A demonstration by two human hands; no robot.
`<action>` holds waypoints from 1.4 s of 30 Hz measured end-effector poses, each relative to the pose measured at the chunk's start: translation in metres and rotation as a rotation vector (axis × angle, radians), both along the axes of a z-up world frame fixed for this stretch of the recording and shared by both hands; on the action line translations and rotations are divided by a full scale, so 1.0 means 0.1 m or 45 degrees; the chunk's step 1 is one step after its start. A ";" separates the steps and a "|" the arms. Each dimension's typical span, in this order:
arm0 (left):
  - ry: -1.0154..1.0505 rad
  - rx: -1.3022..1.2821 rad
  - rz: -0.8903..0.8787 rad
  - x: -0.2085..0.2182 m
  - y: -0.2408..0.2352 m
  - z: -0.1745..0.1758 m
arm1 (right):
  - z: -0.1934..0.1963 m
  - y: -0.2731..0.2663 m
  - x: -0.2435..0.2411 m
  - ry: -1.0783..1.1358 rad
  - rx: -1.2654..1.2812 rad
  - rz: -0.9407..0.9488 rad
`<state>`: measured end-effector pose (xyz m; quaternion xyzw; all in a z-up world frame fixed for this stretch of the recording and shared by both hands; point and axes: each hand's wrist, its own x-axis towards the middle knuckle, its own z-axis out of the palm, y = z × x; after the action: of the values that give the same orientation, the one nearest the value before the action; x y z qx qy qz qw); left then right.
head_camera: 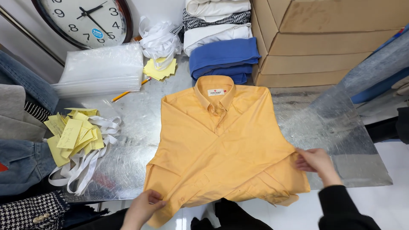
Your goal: The person takes a blue long-sleeved shirt with orange stripes from a hanger, lays it on a metal table, and folds it neatly. They then take a yellow long-sleeved shirt from the rack, fold it in the same manner, and place it on top of the blue shirt.
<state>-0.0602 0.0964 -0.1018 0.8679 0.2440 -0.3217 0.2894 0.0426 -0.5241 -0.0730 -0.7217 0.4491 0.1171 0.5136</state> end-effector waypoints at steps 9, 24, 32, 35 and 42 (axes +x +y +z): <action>-0.696 -0.050 0.276 1.66 -0.01 0.39 | -0.12 -0.26 1.17 -0.585 -0.065 0.218; -0.639 -0.595 0.502 3.69 -0.21 -0.43 | -1.02 -0.05 2.90 -0.521 0.515 0.145; -0.674 -0.501 0.393 3.69 0.10 -0.41 | -1.08 -0.24 2.92 -0.622 0.551 0.129; -0.598 -0.550 0.418 3.71 -0.12 -0.23 | -0.70 -0.01 2.82 -0.613 0.588 0.153; -0.658 -0.627 0.296 3.85 -0.31 -0.43 | -0.83 -0.15 2.77 -0.644 0.457 0.212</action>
<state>0.3247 0.0657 -0.1451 0.7913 0.1753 -0.1061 0.5761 0.3194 -0.5388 -0.1561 -0.6600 0.2189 0.0531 0.7167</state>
